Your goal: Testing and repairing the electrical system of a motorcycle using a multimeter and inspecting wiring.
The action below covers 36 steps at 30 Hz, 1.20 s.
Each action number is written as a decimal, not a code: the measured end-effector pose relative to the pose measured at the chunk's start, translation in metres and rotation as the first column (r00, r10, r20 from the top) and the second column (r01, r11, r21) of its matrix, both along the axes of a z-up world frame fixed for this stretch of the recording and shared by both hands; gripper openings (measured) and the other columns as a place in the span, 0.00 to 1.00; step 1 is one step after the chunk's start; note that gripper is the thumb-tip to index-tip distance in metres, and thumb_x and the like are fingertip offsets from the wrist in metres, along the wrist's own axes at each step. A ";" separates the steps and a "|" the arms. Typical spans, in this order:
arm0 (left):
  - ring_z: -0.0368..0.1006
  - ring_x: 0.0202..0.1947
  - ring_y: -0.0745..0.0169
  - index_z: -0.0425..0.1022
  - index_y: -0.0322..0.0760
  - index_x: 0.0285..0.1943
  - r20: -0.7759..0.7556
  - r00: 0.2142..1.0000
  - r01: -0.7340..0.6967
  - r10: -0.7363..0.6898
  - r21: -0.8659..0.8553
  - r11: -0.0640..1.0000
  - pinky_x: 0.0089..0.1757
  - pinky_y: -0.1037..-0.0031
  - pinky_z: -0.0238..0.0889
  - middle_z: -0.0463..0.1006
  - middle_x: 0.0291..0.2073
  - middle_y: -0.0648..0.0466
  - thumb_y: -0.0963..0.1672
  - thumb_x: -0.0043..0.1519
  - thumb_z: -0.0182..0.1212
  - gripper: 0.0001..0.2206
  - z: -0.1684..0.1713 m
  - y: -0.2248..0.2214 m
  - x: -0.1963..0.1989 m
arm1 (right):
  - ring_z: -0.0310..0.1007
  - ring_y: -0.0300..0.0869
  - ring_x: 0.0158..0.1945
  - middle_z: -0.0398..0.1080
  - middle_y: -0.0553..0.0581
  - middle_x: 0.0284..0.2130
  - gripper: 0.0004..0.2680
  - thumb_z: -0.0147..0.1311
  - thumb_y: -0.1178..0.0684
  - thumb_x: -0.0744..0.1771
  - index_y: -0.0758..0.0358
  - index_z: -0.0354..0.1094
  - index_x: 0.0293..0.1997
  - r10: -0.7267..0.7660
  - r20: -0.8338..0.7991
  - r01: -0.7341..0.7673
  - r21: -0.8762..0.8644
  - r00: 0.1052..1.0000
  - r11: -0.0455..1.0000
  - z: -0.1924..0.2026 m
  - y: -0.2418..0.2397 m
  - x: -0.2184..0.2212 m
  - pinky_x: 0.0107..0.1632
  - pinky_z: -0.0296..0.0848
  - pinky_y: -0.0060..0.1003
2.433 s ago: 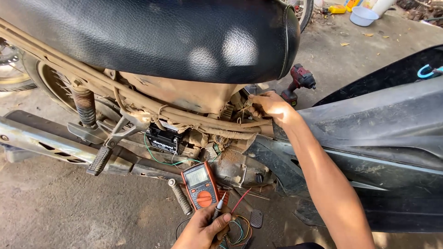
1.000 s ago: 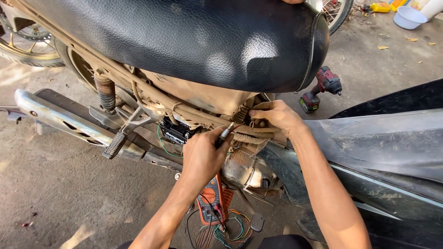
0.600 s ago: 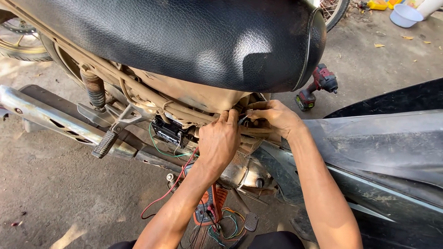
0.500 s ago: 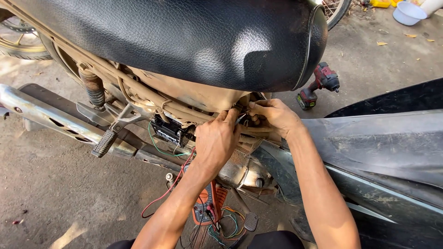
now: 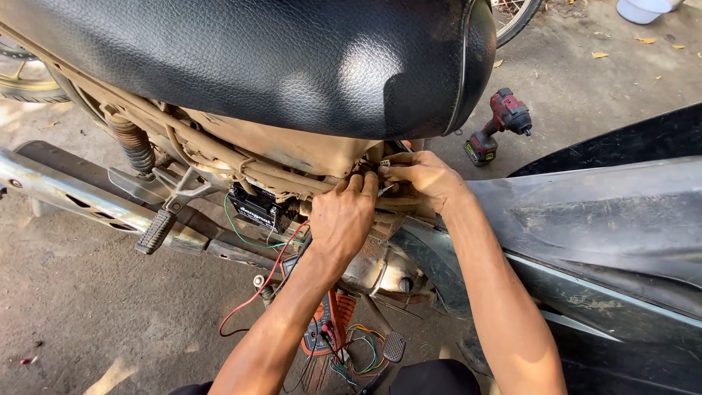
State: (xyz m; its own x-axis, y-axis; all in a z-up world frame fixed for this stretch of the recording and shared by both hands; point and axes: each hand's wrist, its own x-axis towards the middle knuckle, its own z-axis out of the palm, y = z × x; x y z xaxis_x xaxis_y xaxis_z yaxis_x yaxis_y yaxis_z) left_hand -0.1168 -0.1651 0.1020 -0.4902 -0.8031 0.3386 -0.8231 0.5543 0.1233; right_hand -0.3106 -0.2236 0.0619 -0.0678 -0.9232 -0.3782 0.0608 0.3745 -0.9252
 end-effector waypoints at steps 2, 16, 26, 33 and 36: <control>0.84 0.32 0.47 0.77 0.41 0.52 -0.097 0.995 0.018 -0.023 -0.058 0.998 0.33 0.58 0.77 0.84 0.38 0.43 0.40 0.64 0.57 0.09 -0.021 0.002 0.006 | 0.79 0.45 0.30 0.76 0.62 0.30 0.13 0.66 0.57 0.64 0.70 0.74 0.51 -0.021 0.022 0.020 0.015 1.000 1.000 -0.009 -0.005 -0.008 0.38 0.84 0.49; 0.81 0.25 0.53 0.81 0.50 0.48 -0.300 0.953 -0.072 0.050 -0.061 0.996 0.28 0.62 0.74 0.81 0.32 0.57 0.46 0.56 0.68 0.12 0.003 0.004 0.022 | 0.79 0.42 0.33 0.77 0.63 0.32 0.10 0.56 0.53 0.70 0.72 0.75 0.48 -0.022 -0.248 -0.008 -0.119 0.969 0.993 0.002 0.009 -0.001 0.41 0.84 0.37; 0.83 0.27 0.52 0.83 0.49 0.50 -0.169 0.984 -0.061 0.056 -0.027 0.998 0.32 0.59 0.77 0.84 0.34 0.49 0.45 0.59 0.66 0.10 0.011 -0.001 0.014 | 0.80 0.48 0.39 0.78 0.69 0.39 0.14 0.67 0.56 0.64 0.69 0.76 0.53 0.067 -0.246 -0.089 -0.079 0.967 0.993 0.035 0.026 0.019 0.42 0.83 0.40; 0.83 0.29 0.54 0.83 0.50 0.48 -0.154 0.986 -0.066 0.061 -0.028 0.997 0.33 0.59 0.78 0.84 0.34 0.52 0.46 0.58 0.69 0.09 0.010 -0.002 0.014 | 0.79 0.49 0.43 0.78 0.68 0.42 0.13 0.64 0.59 0.65 0.68 0.76 0.54 0.097 -0.204 -0.114 -0.076 0.974 0.991 0.032 0.021 0.015 0.43 0.83 0.41; 0.83 0.29 0.53 0.83 0.49 0.47 -0.128 0.990 -0.065 0.062 -0.013 0.998 0.33 0.58 0.78 0.84 0.34 0.50 0.46 0.58 0.69 0.10 -0.001 -0.005 0.013 | 0.78 0.47 0.44 0.78 0.65 0.43 0.12 0.61 0.59 0.66 0.68 0.75 0.55 0.082 -0.197 -0.099 -0.079 0.977 0.992 0.012 0.011 0.007 0.44 0.83 0.40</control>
